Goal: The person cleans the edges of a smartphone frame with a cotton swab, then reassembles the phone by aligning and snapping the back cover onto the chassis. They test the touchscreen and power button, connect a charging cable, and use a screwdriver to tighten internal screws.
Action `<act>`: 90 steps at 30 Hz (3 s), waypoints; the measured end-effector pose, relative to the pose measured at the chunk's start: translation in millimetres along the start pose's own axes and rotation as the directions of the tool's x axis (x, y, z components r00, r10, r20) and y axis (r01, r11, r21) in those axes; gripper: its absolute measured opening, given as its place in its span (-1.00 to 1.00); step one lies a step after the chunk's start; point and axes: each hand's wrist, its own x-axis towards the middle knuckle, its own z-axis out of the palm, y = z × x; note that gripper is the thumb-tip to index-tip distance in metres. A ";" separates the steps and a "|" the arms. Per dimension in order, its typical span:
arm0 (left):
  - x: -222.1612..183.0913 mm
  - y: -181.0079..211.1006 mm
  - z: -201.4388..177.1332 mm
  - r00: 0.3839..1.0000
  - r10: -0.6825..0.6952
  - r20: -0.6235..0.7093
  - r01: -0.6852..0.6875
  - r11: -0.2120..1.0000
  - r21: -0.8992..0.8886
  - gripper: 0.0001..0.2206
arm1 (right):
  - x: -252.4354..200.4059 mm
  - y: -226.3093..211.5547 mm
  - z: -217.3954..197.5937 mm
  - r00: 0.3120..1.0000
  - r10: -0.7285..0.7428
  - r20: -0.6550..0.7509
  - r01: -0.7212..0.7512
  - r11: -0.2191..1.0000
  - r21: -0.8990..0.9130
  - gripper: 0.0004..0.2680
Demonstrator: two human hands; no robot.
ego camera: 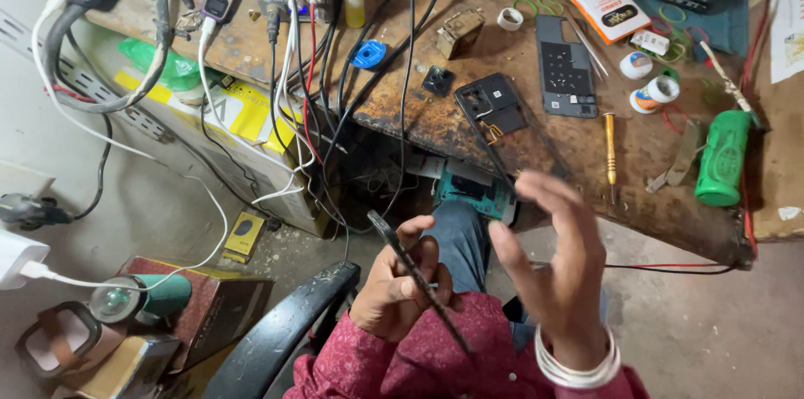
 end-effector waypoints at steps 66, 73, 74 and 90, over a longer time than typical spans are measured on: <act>-13.1 2.9 24.3 0.932 -0.254 -0.258 0.338 0.867 0.367 -0.82 | -55.3 0.6 -32.1 0.483 0.362 0.797 -0.784 0.584 0.210 -0.89; -11.1 1.7 30.9 0.904 -0.277 -0.325 0.384 0.859 0.338 -0.84 | -59.2 20.1 -35.6 0.575 0.216 0.789 -0.704 0.622 0.343 -0.88; -8.4 1.8 31.9 0.903 -0.288 -0.320 0.390 0.860 0.328 -0.84 | -58.7 21.4 -36.5 0.566 0.230 0.792 -0.708 0.627 0.325 -0.87; -0.3 -2.0 40.6 0.873 -0.305 -0.380 0.429 0.852 0.301 -0.67 | -70.8 39.3 -33.8 0.508 0.300 0.807 -0.822 0.448 0.351 -0.81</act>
